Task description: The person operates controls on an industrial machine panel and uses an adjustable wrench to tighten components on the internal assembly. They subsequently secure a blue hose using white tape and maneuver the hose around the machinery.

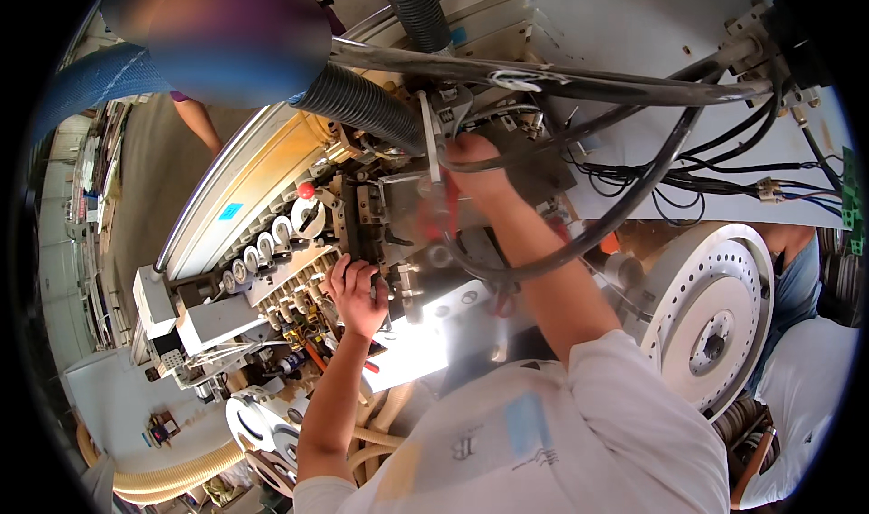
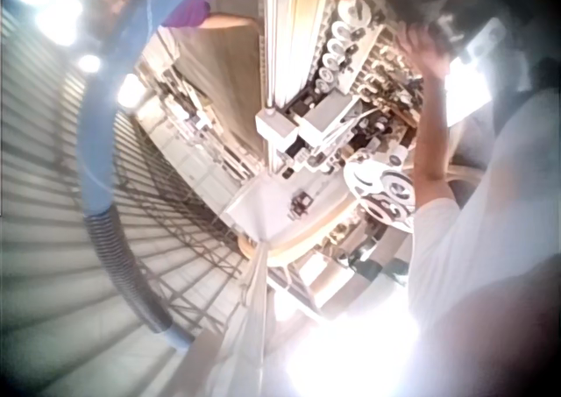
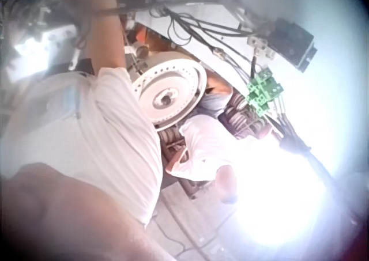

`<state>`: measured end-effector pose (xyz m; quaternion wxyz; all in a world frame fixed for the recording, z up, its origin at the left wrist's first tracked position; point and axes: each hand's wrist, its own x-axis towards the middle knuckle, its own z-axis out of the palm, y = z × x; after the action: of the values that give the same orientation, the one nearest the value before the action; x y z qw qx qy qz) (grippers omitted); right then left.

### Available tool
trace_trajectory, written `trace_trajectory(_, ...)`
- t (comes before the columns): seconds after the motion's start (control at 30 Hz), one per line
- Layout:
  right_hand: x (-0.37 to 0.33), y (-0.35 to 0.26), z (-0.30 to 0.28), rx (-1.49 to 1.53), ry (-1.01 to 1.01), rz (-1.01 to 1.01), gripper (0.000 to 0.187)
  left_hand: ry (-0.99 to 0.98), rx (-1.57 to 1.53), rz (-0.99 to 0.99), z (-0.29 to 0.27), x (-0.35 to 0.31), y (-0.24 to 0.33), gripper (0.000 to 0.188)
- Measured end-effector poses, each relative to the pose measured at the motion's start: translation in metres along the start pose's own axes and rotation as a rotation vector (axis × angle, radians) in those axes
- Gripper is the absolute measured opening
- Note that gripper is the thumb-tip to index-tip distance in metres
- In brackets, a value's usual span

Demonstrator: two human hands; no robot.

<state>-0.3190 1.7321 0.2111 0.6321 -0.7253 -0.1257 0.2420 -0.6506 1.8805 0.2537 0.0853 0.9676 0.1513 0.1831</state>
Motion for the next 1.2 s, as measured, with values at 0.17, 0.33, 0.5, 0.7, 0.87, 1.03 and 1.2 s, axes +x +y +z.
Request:
trace_trajectory(0.17,0.005,-0.045,-0.073,-0.272,-0.101,0.119,0.036,0.008,0.0,-0.012,-0.004,-0.002,0.002,0.026)
trace_trajectory(0.33,0.035,-0.106,-0.135,-0.342,-0.313,0.316,0.037,0.012,0.014,-0.006,0.001,-0.002,0.0,0.026)
trace_trajectory(0.5,0.027,-0.097,-0.145,-0.328,-0.258,0.324,0.038,0.021,0.01,0.006,0.001,-0.003,-0.002,0.025)
trace_trajectory(0.7,-0.038,-0.08,-0.14,-0.2,-0.125,0.292,0.037,0.015,0.001,0.013,-0.002,0.0,0.0,0.024)
trace_trajectory(0.87,-0.052,-0.078,-0.074,-0.01,-0.105,0.21,0.031,0.027,0.005,0.021,-0.003,0.002,0.002,0.028)
trace_trajectory(1.03,-0.048,-0.076,-0.031,0.121,-0.047,0.242,0.028,0.022,-0.007,0.014,0.0,-0.001,-0.002,0.025)
trace_trajectory(1.2,-0.05,-0.071,-0.02,0.091,-0.015,0.124,0.03,0.022,0.001,0.019,0.0,0.0,-0.001,0.024)
